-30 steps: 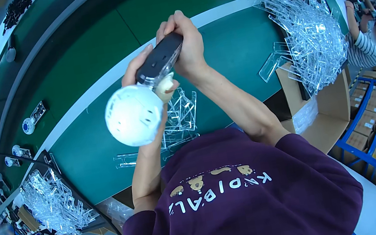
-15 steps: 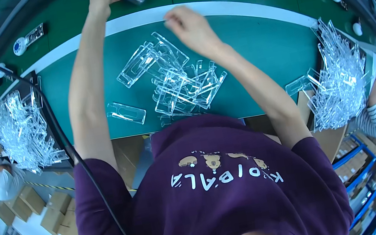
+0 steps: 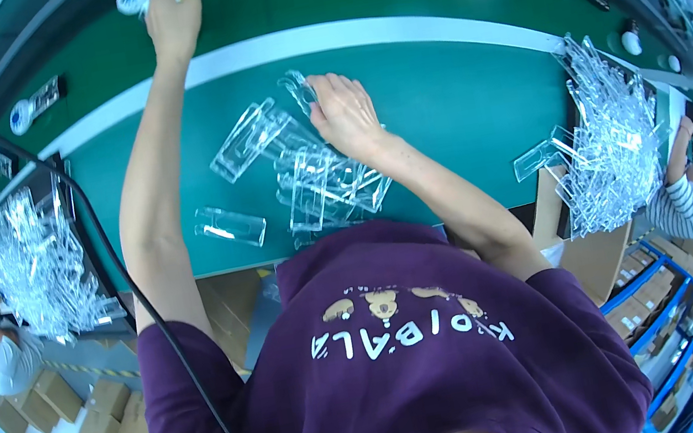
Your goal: Assembling electronic components into plastic housings and packaging them into a shipping box with bubble wrap.
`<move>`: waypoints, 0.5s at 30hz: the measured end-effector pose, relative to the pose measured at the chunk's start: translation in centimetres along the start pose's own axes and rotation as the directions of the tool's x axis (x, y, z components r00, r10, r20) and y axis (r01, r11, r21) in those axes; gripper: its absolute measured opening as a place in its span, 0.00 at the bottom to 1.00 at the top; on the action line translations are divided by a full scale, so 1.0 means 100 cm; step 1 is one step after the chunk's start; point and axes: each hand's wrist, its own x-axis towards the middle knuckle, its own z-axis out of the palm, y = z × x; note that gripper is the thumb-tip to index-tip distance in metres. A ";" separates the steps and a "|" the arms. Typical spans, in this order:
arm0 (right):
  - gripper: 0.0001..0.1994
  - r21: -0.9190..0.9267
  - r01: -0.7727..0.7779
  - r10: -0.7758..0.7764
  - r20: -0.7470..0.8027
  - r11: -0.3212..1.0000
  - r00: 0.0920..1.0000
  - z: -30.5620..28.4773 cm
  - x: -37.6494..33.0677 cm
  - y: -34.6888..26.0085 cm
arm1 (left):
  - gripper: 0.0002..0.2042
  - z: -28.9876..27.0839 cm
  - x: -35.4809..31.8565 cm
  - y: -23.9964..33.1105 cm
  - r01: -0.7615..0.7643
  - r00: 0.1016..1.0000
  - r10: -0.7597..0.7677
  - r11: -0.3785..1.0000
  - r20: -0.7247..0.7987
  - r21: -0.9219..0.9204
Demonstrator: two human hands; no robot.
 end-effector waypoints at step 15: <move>0.23 0.845 -0.390 0.653 0.067 0.364 0.755 -0.096 -0.095 0.101 | 0.42 0.349 -0.035 0.066 -0.040 0.973 -0.087 0.851 0.215 0.524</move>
